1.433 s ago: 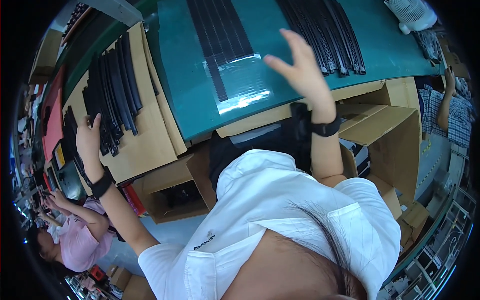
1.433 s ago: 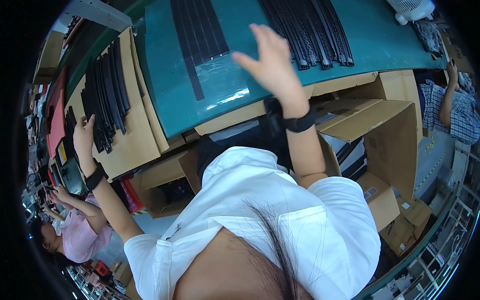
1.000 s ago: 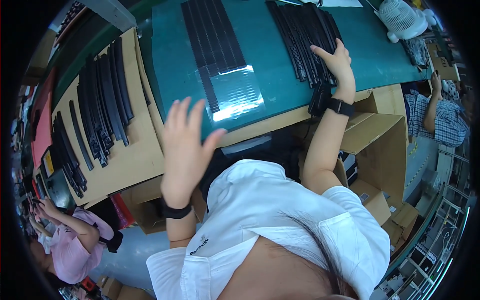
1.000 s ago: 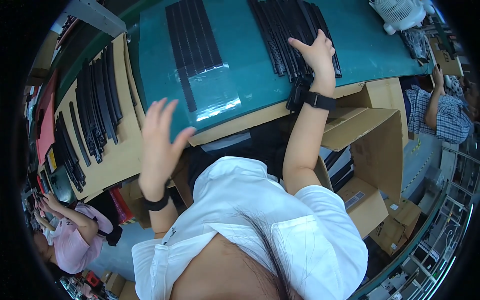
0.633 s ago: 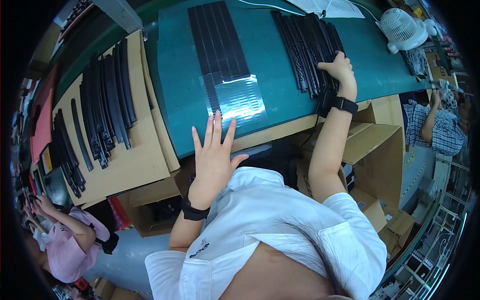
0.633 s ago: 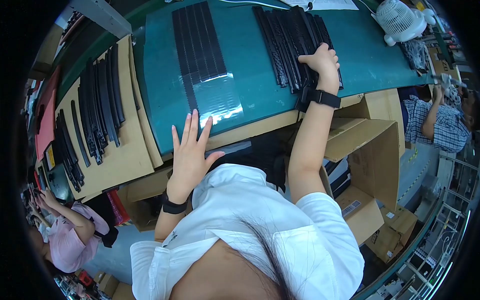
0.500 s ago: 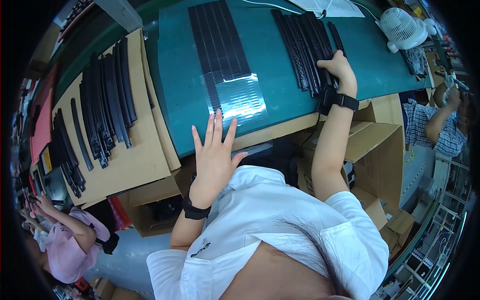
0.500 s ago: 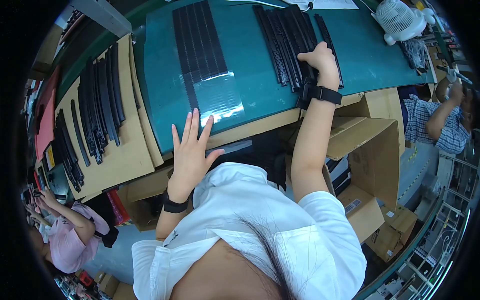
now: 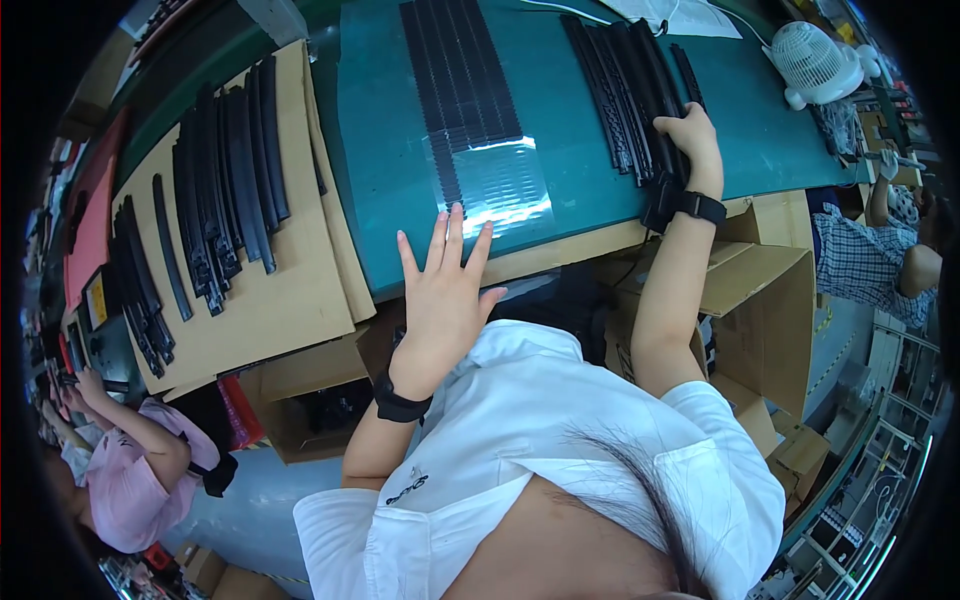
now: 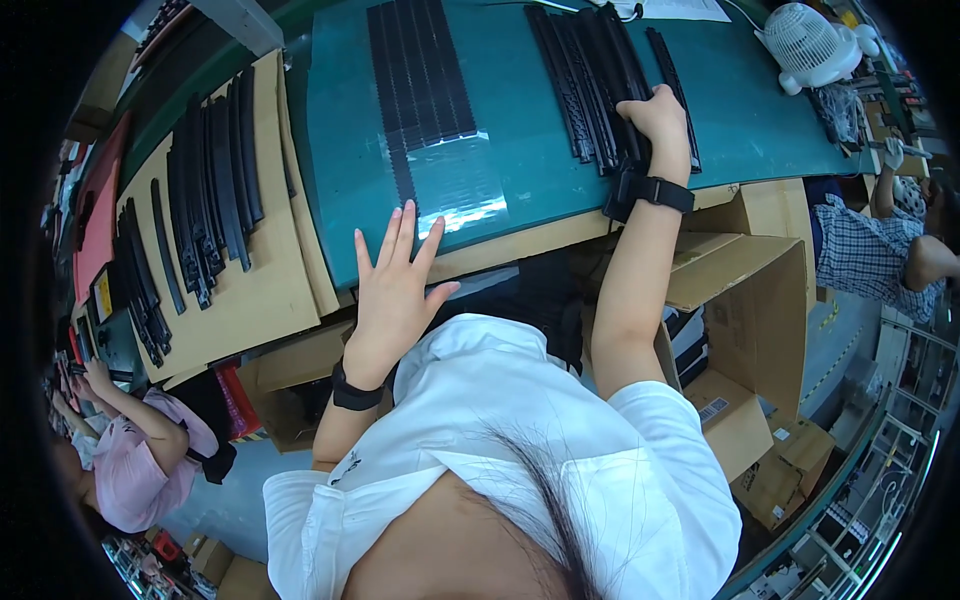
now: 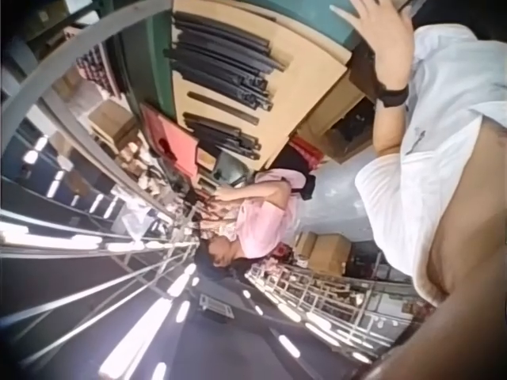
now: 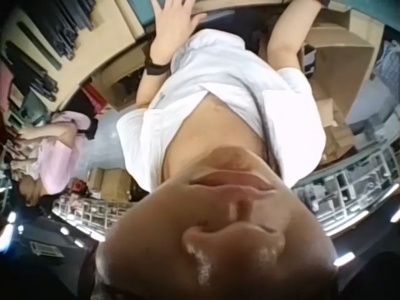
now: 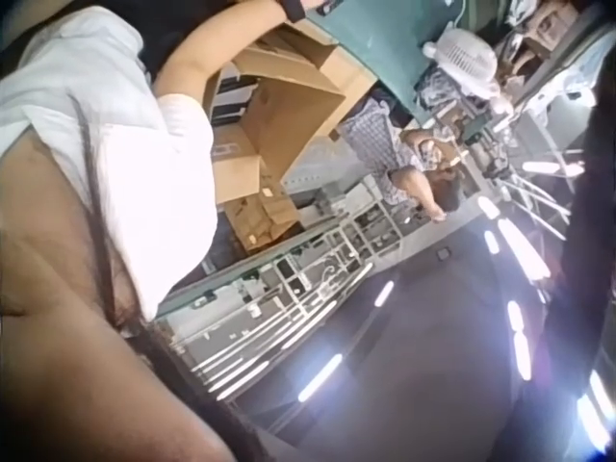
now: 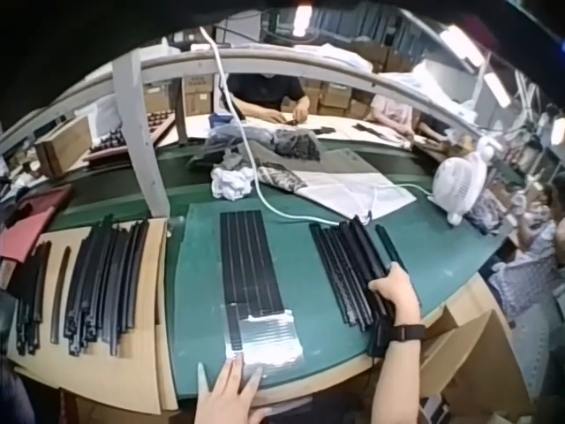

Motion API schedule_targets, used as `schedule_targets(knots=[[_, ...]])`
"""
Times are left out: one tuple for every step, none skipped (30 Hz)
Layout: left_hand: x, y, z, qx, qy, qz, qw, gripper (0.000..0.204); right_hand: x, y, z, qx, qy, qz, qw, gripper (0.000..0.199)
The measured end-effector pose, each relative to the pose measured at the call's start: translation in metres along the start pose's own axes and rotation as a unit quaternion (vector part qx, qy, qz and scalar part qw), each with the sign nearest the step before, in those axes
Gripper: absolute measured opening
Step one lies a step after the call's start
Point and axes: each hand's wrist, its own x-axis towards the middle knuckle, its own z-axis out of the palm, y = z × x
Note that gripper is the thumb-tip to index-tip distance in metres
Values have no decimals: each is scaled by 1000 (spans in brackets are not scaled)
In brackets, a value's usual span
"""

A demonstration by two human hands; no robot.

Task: The person picks up a plastic component and attaches small adhesive strips to its side by hand, then repeats the process with a second component.

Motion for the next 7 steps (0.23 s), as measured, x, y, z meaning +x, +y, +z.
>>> schedule_targets(knots=[[0,-1,-1,2,1,1,1000,73,-1,0,0,10,22,-10,1000,72],[0,-2,-1,4,2,-2,1000,73,-2,0,0,20,44,-20,999,72],[0,-3,-2,-28,17,-6,999,72,-3,0,0,22,43,-23,999,72],[0,-4,-2,-59,31,-10,998,71,-5,1,0,27,50,-35,998,72],[1,-5,-3,-90,45,-14,995,70,-7,2,-1,32,57,-47,997,72],[2,-7,-5,-87,45,-18,995,70,-12,1,0,38,63,-60,996,73],[4,-8,-10,-163,59,-20,985,68,-12,-1,4,41,59,-62,995,73]])
